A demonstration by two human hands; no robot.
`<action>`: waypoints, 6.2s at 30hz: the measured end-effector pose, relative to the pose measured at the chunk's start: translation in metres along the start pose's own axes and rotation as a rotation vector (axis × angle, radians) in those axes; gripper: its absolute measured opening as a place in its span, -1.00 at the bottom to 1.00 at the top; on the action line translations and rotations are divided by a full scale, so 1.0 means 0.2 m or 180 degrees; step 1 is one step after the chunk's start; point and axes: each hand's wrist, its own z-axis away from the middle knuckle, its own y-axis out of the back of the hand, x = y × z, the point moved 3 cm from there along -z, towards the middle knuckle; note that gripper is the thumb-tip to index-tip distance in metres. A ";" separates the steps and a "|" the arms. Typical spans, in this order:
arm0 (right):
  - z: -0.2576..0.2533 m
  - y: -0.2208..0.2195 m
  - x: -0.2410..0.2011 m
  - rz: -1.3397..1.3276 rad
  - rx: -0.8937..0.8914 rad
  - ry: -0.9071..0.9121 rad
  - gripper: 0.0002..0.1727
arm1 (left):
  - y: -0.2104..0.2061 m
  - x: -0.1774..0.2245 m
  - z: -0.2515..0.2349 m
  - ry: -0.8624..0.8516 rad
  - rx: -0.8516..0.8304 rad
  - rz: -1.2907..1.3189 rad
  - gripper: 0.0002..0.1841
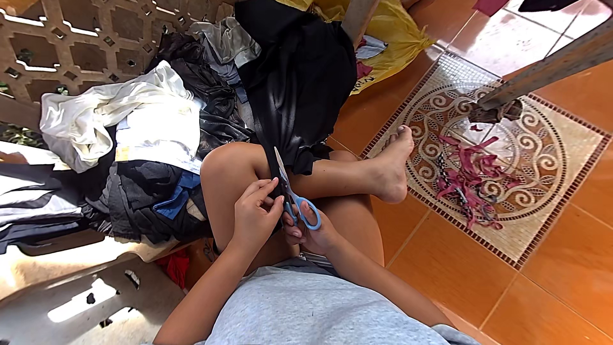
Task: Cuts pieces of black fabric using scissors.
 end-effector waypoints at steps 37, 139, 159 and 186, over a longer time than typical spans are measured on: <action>0.01 -0.02 -0.04 -0.0632 -0.0390 -0.0212 -0.47 | 0.02 0.00 0.06 0.0059 -0.0035 0.0072 -0.64; 0.57 0.30 -0.23 0.2142 -0.0488 -0.0674 -0.28 | -0.06 0.06 -0.07 0.0833 -0.0571 0.1178 -0.37; 0.27 0.20 -0.09 0.1385 -0.0499 -0.0045 -0.46 | -0.06 0.02 -0.02 0.0443 -0.0407 0.1012 -0.27; 0.24 0.16 -0.03 0.1170 -0.0509 0.0112 -0.51 | -0.06 -0.02 0.02 0.0100 -0.0378 0.0928 -0.23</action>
